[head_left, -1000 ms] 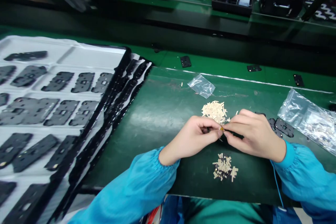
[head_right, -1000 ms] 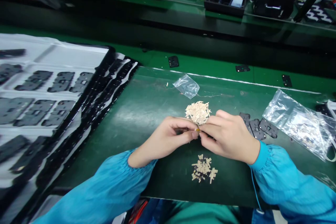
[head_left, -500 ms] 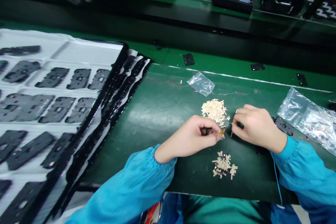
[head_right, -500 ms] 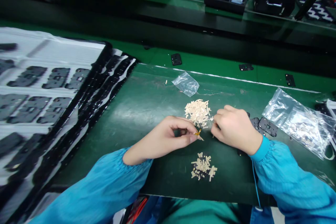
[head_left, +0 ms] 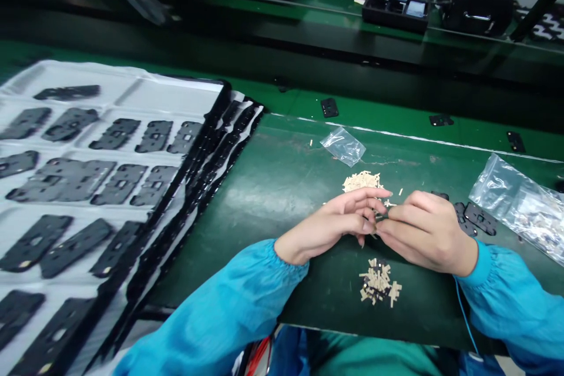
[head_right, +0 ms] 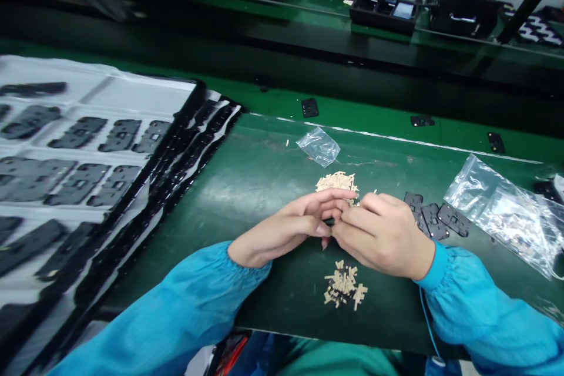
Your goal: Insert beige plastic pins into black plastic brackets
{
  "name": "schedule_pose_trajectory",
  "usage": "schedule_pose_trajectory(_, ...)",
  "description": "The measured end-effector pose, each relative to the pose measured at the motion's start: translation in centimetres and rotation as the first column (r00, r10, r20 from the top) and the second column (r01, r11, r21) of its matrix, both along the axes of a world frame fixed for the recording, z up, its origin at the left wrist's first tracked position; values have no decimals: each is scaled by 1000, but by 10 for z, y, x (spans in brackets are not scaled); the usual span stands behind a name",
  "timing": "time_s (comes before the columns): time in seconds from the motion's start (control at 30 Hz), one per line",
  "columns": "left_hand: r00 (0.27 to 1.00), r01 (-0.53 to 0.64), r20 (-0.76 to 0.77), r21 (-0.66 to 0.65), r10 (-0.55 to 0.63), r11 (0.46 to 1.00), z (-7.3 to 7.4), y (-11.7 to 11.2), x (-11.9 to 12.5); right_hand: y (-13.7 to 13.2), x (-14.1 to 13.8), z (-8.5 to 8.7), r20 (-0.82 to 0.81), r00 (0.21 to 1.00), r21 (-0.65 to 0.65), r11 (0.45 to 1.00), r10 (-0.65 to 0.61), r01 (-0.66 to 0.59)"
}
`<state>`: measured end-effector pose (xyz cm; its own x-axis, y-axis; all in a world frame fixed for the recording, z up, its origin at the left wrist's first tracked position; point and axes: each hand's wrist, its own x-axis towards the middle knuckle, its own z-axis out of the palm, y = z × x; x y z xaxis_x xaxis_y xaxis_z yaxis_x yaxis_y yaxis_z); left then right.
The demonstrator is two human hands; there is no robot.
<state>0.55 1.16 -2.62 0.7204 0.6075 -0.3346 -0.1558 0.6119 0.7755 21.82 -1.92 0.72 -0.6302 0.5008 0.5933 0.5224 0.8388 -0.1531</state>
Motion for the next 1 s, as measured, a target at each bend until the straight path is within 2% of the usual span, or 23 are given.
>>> schedule_pose_trajectory(0.07, 1000, -4, 10, -14, 4, 1000, 0, 1, 0, -3, -2, 0, -41, 999, -32, 999, -8, 6)
schedule_pose_trajectory(0.17, 998, -57, -32, -24, 56, 998, 4, 3, -1, -2, 5, 4, -94, 993, -160, 986, -69, 54)
schedule_pose_trajectory(0.23, 987, -116, -110, 1, 116, 993, 7, 5, 0, 9, 23, 9, -59, 988, -255, 959, -145, 125)
schedule_pose_trajectory(0.3, 972, -147, -179, 50, 154, 988, 9, 7, 1, 33, 53, 14, 34, 962, -316, 911, -269, 266)
schedule_pose_trajectory(0.37, 963, -144, -215, 108, 165, 984, 9, 9, 2, 68, 91, 16, 134, 868, -322, 807, -478, 495)
schedule_pose_trajectory(0.43, 956, -126, -245, 155, 162, 980, 8, 9, 4, 106, 126, 15, 301, 682, -255, 633, -667, 731)
schedule_pose_trajectory(0.47, 951, -121, -263, 174, 164, 977, 8, 9, 5, 123, 139, 13, 423, 590, -199, 564, -688, 801)
schedule_pose_trajectory(0.5, 944, -116, -284, 190, 168, 975, 7, 8, 6, 139, 150, 9, 550, 521, -148, 538, -653, 830)
schedule_pose_trajectory(0.63, 924, -90, -344, 234, 169, 968, 5, 7, 9, 180, 159, -8, 674, 527, -168, 588, -517, 791)
schedule_pose_trajectory(0.77, 922, -83, -347, 253, 170, 964, 5, 7, 10, 194, 155, -20, 686, 557, -204, 611, -469, 765)
schedule_pose_trajectory(0.87, 921, -92, -342, 269, 184, 959, 5, 8, 10, 200, 161, -21, 640, 577, -237, 584, -508, 777)
schedule_pose_trajectory(1.0, 917, -95, -353, 261, 186, 961, 3, 9, 9, 210, 177, -18, 575, 609, -359, 501, -546, 788)
